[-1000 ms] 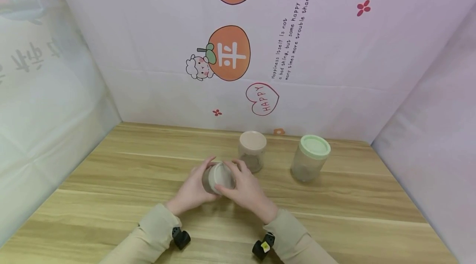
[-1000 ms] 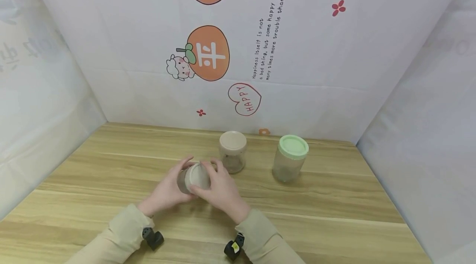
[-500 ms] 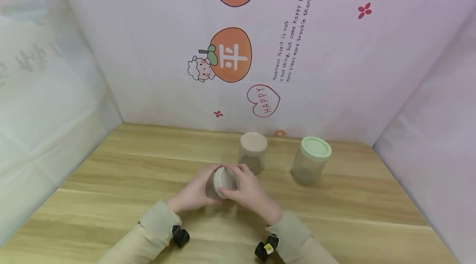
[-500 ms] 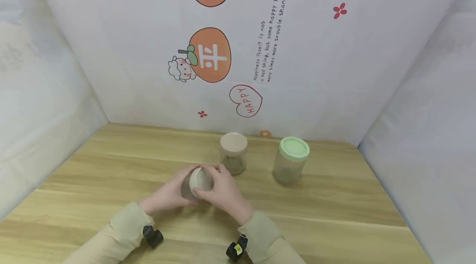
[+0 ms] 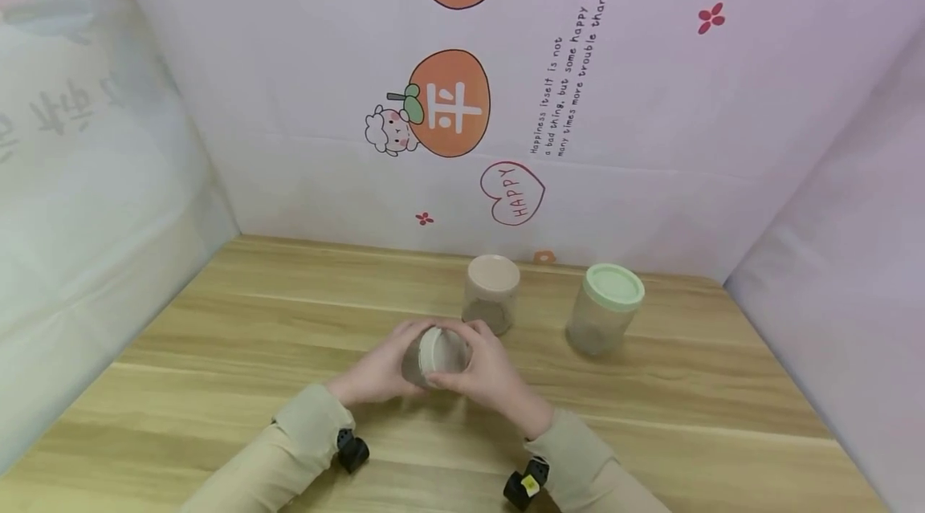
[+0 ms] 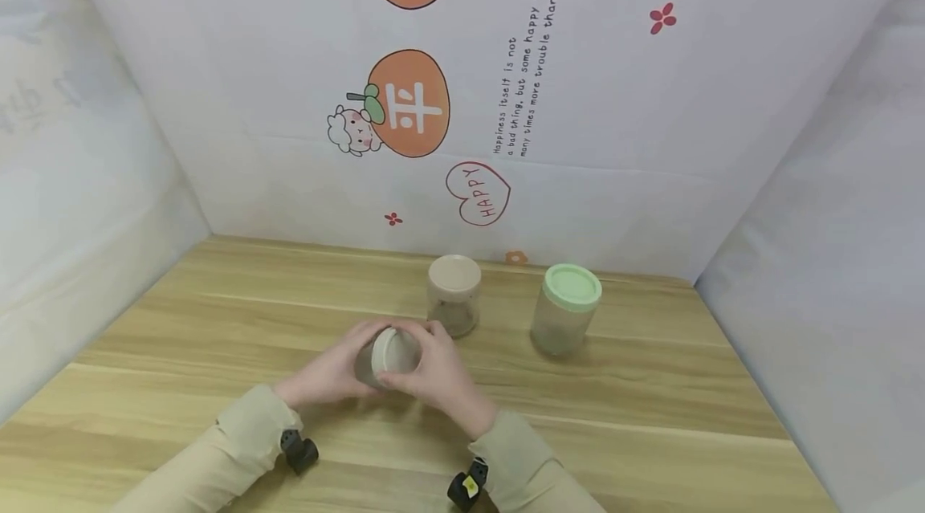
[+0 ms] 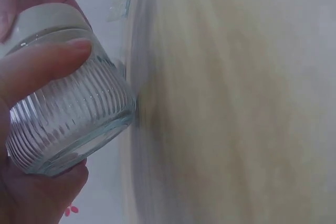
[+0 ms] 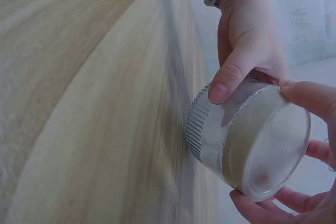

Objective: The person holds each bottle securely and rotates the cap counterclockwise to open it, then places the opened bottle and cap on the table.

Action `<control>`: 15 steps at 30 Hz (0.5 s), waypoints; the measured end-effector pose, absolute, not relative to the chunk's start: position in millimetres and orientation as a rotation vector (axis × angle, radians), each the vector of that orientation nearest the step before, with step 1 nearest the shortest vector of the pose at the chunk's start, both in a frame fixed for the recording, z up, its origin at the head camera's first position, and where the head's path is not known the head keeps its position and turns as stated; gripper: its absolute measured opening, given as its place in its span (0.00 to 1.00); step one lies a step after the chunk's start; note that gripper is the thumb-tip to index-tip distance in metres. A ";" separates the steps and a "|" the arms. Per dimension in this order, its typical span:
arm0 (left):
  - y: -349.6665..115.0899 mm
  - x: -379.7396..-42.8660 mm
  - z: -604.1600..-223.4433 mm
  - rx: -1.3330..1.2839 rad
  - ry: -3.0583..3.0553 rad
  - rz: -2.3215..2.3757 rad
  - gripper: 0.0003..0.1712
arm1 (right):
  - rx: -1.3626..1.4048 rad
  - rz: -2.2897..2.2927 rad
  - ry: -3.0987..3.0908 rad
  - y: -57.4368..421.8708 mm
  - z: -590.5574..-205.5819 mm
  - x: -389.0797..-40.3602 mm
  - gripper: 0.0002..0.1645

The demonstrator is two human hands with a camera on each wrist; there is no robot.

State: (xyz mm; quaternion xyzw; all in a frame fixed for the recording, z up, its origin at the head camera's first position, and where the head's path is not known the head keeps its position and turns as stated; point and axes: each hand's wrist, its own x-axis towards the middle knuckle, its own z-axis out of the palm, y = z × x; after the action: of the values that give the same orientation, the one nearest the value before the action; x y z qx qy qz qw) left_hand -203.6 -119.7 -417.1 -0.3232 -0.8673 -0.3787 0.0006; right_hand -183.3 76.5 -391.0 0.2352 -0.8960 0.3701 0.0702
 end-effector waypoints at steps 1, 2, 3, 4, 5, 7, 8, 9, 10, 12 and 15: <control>-120.1 -203.7 -417.4 -1.013 -2.732 -1.184 0.54 | 0.707 1.114 -2.696 76.6 -391.0 -183.4 0.40; -120.3 -203.8 -417.8 -1.014 -2.738 -1.173 0.54 | 0.707 1.110 -2.698 76.7 -391.1 -183.3 0.41; -120.3 -203.9 -418.1 -1.013 -2.739 -1.171 0.54 | 0.709 1.105 -2.697 76.8 -391.1 -183.2 0.41; -120.5 -203.8 -418.5 -1.013 -2.739 -1.170 0.54 | 0.712 1.103 -2.698 76.7 -391.1 -182.9 0.41; -120.7 -203.5 -418.7 -1.013 -2.736 -1.171 0.54 | 0.714 1.101 -2.699 76.6 -390.9 -182.6 0.41; -121.0 -202.8 -418.8 -1.014 -2.732 -1.175 0.54 | 0.721 1.097 -2.696 76.5 -390.7 -181.7 0.42; -121.0 -202.4 -418.5 -1.014 -2.731 -1.179 0.54 | 0.723 1.099 -2.692 76.5 -391.0 -181.3 0.42; -121.1 -202.0 -418.1 -1.013 -2.733 -1.181 0.54 | 0.726 1.104 -2.687 76.5 -391.2 -180.8 0.42; -121.1 -201.7 -417.9 -1.014 -2.735 -1.179 0.54 | 0.727 1.108 -2.682 76.6 -391.4 -180.4 0.42; -120.9 -201.5 -417.1 -1.015 -2.742 -1.175 0.54 | 0.725 1.111 -2.668 76.8 -392.0 -179.8 0.42; -119.7 -201.5 -417.6 -1.014 -2.749 -1.176 0.54 | 0.732 1.096 -2.648 78.0 -394.0 -179.2 0.42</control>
State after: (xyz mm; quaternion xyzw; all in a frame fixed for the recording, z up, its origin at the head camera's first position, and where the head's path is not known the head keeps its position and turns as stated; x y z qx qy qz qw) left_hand -201.5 -119.7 -417.6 -0.3212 -0.8707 -0.3725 -0.0081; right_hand -179.2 78.0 -394.0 0.2465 -0.8914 0.3690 0.0918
